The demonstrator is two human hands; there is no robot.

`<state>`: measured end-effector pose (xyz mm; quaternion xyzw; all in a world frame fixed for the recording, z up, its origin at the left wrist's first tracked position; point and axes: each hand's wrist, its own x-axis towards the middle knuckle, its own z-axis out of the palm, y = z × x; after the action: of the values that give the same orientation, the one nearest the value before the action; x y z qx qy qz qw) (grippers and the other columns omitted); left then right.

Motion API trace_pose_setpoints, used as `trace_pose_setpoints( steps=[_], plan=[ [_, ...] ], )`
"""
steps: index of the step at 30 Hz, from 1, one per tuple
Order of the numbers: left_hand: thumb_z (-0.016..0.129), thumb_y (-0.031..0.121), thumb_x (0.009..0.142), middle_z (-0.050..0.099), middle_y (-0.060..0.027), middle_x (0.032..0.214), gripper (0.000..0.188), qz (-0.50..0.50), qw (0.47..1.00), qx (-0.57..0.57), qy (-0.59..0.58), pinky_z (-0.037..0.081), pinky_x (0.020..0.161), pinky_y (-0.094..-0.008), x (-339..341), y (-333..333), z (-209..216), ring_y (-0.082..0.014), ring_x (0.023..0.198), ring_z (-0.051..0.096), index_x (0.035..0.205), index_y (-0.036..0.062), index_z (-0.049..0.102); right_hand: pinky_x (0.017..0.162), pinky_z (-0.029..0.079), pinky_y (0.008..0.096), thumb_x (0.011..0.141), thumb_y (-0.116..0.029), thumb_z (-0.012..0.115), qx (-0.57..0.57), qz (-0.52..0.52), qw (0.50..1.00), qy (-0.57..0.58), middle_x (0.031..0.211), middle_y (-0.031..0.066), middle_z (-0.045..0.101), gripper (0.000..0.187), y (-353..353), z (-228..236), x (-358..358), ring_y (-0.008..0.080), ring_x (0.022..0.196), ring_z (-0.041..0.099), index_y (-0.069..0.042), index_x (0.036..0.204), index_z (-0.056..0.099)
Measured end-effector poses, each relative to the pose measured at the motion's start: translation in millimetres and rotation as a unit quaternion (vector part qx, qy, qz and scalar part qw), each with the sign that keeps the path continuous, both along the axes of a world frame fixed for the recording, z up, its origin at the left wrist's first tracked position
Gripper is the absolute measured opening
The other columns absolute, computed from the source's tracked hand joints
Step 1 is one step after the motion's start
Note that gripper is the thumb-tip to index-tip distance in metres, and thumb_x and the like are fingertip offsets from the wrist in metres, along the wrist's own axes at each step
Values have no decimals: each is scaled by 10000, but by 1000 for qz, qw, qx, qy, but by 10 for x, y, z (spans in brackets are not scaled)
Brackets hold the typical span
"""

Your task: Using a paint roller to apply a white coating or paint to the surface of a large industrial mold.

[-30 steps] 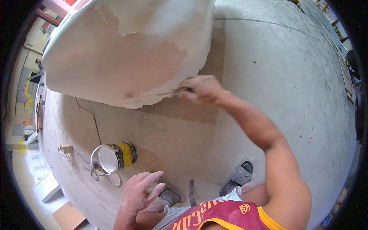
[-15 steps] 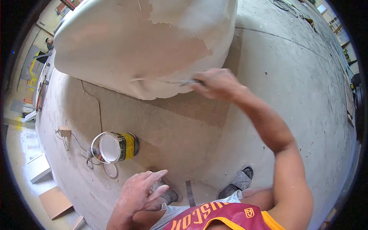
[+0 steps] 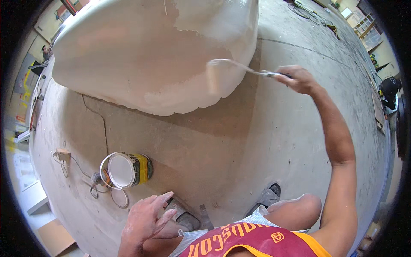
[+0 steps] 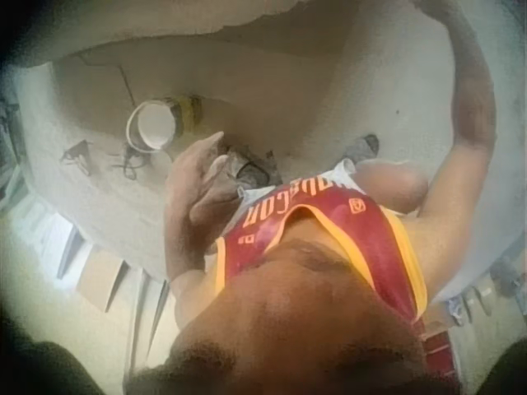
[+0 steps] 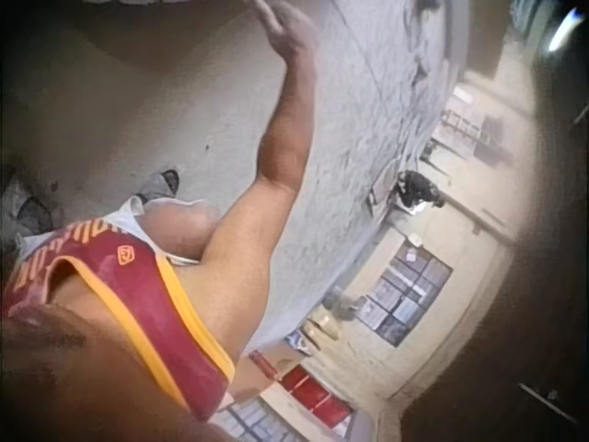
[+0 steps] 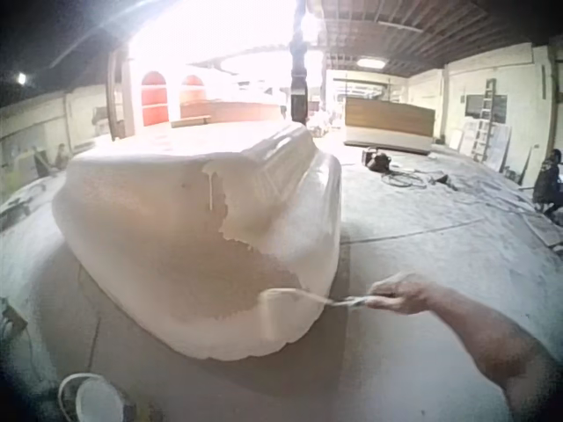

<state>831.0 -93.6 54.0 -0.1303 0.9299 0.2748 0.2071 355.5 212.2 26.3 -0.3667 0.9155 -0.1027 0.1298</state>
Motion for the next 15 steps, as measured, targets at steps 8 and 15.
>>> trace_pose_setpoints(
  steps=[8, 15],
  plan=[
    [707, 411, 965, 723, -124, 1060, 539, -112, 993, 17, 25, 551, 861, -439, -276, 163, 75, -329, 983, 696, 1426, 153, 602, 1017, 535, 462, 1066, -615, 403, 64, 117, 990, 53, 1248, 113, 726, 562, -1817, 270, 783, 312, 1207, 663, -199, 1329, 676],
    [703, 425, 963, 729, -140, 1113, 586, -41, 998, 41, -20, 554, 872, -433, 64, -8, 29, -334, 988, 702, 1462, 145, 576, 892, 536, 453, 1008, -478, 627, 24, -32, 997, 64, 1098, 130, 773, 424, 214, 141, -324, 298, 1020, 707, -134, 1214, 765]
  ],
)
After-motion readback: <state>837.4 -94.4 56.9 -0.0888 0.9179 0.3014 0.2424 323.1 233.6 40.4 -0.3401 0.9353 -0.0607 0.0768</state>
